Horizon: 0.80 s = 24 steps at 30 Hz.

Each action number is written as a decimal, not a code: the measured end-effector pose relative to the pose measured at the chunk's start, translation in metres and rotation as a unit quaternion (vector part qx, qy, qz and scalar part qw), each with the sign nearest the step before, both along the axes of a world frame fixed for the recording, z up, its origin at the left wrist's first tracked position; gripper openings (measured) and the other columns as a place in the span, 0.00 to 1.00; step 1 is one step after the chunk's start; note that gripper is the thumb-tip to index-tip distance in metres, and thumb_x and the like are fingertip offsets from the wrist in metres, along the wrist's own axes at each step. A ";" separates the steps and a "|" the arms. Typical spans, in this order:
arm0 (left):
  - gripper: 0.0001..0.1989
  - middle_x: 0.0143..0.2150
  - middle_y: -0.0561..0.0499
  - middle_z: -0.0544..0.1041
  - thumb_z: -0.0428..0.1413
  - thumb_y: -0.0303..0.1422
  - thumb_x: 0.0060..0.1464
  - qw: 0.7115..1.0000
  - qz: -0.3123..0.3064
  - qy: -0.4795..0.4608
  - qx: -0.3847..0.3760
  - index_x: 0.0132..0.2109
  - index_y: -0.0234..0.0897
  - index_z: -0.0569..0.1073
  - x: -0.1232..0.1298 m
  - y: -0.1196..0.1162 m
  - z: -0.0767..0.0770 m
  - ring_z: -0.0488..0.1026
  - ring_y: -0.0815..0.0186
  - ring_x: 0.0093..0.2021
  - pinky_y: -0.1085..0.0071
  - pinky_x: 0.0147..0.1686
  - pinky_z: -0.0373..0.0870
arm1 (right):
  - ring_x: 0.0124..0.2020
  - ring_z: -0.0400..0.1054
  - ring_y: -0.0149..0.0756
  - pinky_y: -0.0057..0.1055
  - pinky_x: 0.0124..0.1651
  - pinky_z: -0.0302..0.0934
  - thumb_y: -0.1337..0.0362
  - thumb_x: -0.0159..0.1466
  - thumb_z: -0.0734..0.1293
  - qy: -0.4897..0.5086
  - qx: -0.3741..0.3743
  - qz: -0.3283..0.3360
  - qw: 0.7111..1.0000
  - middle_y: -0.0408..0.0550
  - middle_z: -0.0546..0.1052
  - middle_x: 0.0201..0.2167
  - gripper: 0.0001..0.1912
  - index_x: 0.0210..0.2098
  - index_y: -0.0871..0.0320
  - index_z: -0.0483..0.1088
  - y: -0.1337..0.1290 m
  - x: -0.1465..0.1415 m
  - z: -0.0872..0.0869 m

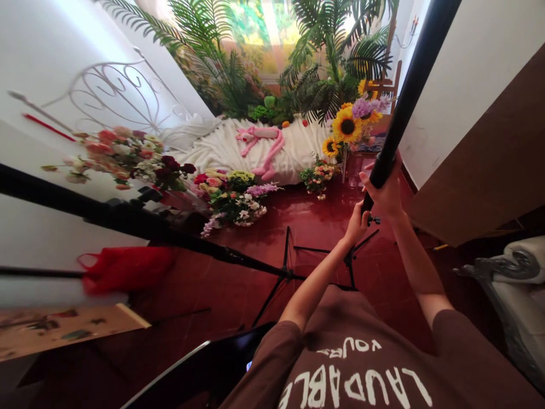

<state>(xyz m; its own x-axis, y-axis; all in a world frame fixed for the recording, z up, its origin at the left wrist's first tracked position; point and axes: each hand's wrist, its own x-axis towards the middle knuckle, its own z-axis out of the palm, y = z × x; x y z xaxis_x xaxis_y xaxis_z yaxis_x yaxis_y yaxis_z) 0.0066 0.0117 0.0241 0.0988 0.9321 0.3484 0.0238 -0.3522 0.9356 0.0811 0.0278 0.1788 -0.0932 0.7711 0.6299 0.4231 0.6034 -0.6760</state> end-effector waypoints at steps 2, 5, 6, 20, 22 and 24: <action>0.23 0.42 0.45 0.73 0.44 0.43 0.64 0.999 0.008 0.024 0.029 0.60 0.37 0.58 -0.002 -0.001 -0.005 0.71 0.67 0.39 0.67 0.44 0.68 | 0.36 0.74 0.37 0.35 0.38 0.72 0.49 0.63 0.64 0.040 -0.009 -0.011 0.999 0.49 0.73 0.44 0.37 0.65 0.51 0.44 0.002 0.003 -0.006; 0.24 0.47 0.42 0.71 0.43 0.42 0.64 0.997 0.004 0.048 0.068 0.62 0.36 0.55 -0.005 -0.002 -0.007 0.71 0.66 0.42 0.65 0.46 0.68 | 0.30 0.72 0.35 0.34 0.33 0.70 0.47 0.61 0.66 0.028 -0.030 -0.015 0.999 0.45 0.73 0.39 0.39 0.64 0.49 0.44 0.004 0.007 -0.015; 0.24 0.48 0.41 0.70 0.43 0.42 0.64 0.996 0.001 0.054 0.077 0.62 0.36 0.55 -0.007 -0.002 -0.006 0.71 0.66 0.44 0.65 0.46 0.68 | 0.29 0.71 0.35 0.35 0.33 0.70 0.47 0.61 0.66 0.022 -0.035 -0.017 0.999 0.44 0.73 0.38 0.39 0.64 0.48 0.44 0.004 0.008 -0.018; 0.29 0.54 0.31 0.67 0.51 0.41 0.59 0.992 0.016 0.077 0.099 0.62 0.29 0.54 -0.005 0.000 -0.023 0.67 0.55 0.57 0.59 0.57 0.65 | 0.34 0.70 0.38 0.39 0.38 0.69 0.49 0.60 0.66 0.011 -0.070 -0.111 0.991 0.49 0.74 0.43 0.35 0.62 0.50 0.50 -0.008 0.000 -0.087; 0.28 0.54 0.32 0.68 0.50 0.40 0.59 0.993 0.013 0.077 0.083 0.61 0.30 0.56 -0.007 -0.001 -0.027 0.67 0.55 0.58 0.58 0.58 0.64 | 0.35 0.71 0.39 0.41 0.39 0.69 0.49 0.59 0.67 0.009 -0.078 -0.103 0.992 0.50 0.74 0.45 0.37 0.63 0.50 0.49 -0.007 0.002 -0.092; 0.25 0.53 0.33 0.69 0.51 0.39 0.59 0.995 0.006 0.076 0.069 0.59 0.31 0.59 -0.010 -0.002 -0.029 0.69 0.55 0.57 0.58 0.57 0.65 | 0.37 0.72 0.40 0.42 0.42 0.70 0.49 0.59 0.67 0.007 -0.084 -0.077 0.993 0.51 0.74 0.46 0.39 0.64 0.49 0.48 -0.007 0.006 -0.092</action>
<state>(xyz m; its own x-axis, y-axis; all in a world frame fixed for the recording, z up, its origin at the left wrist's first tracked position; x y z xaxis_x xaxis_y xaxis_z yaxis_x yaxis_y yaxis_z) -0.0035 0.0094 -0.0044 0.1495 0.8778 0.4552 0.1664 -0.4761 0.8635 0.0869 0.0211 0.0864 0.0425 0.8694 0.4922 0.4915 0.4107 -0.7680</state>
